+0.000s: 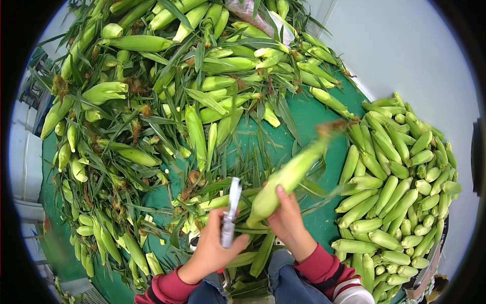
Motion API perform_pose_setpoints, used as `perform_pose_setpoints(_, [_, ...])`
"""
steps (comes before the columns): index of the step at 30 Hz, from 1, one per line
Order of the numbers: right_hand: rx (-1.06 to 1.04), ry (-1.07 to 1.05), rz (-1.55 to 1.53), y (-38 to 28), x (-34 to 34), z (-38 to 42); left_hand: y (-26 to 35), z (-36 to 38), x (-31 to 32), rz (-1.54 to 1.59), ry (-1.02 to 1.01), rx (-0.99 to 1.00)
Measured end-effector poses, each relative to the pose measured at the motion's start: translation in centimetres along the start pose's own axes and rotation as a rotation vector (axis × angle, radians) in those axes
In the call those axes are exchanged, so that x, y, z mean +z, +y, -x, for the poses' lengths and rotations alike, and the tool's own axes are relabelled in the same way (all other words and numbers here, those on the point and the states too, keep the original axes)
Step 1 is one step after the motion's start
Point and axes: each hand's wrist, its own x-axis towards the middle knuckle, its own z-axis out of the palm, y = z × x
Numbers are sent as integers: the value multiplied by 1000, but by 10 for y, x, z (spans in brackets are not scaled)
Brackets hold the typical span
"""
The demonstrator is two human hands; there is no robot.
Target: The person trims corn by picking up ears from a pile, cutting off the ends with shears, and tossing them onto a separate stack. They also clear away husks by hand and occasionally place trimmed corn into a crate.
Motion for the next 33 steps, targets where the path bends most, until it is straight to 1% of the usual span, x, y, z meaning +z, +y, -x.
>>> perform_pose_setpoints(1, [-105,11,-8,-1,-1,-2,0,3,-3,194,10,-129])
perform_pose_setpoints(2, [-183,26,-38,-5,-1,-2,4,10,-7,565,-21,-417])
perform_pose_setpoints(5, [-248,1,-124,-12,-3,-4,-22,16,-7,1049,-319,-739])
perform_pose_setpoints(6, [-274,5,-116,-10,-2,-4,-28,20,2,1032,-362,-742])
perform_pose_setpoints(10, [-324,-94,-19,4,-6,-3,-23,11,14,1032,-333,-731])
perform_pose_setpoints(13, [-317,-175,80,7,-5,1,-23,-2,12,930,-329,-670])
perform_pose_setpoints(14, [-326,-195,120,7,-7,-1,-29,-1,13,954,-323,-627])
perform_pose_setpoints(15, [-338,-215,161,5,-7,-3,-28,-1,11,910,-338,-650])
perform_pose_setpoints(17, [-249,-174,71,1,-6,2,-27,7,4,824,-372,-708])
perform_pose_setpoints(18, [-205,-158,26,-2,-5,4,-30,10,3,798,-361,-677])
perform_pose_setpoints(21, [-131,-167,19,-4,-13,-1,-41,13,-6,572,-213,-553])
perform_pose_setpoints(22, [-84,-194,42,-1,-19,-1,-43,10,-6,608,-105,-457])
perform_pose_setpoints(24, [2,-249,83,8,-29,0,-34,-1,-9,539,-66,-345])
perform_pose_setpoints(25, [35,-250,118,9,-20,4,-29,-6,-8,507,-59,-287])
perform_pose_setpoints(26, [52,-235,158,11,-9,10,-33,-11,-12,189,-124,-171])
perform_pose_setpoints(27, [82,-237,137,15,-8,13,-33,-7,-8,15,-71,-107])
perform_pose_setpoints(28, [-7,-300,310,26,-23,5,-35,-6,-5,5,-74,-132])
perform_pose_setpoints(29, [-89,-426,531,22,-30,0,-22,-5,-4,-282,-71,-11])
perform_pose_setpoints(30, [-160,-330,482,24,-21,14,-28,3,-5,-352,5,-9])
perform_pose_setpoints(31, [-126,-381,497,7,-12,25,-30,-2,-5,-350,-13,48])
perform_pose_setpoints(32, [-383,-190,912,30,-26,17,-74,-14,-19,-477,0,445])
perform_pose_setpoints(33, [-102,-307,868,-19,1,52,76,20,18,-301,-130,-356])
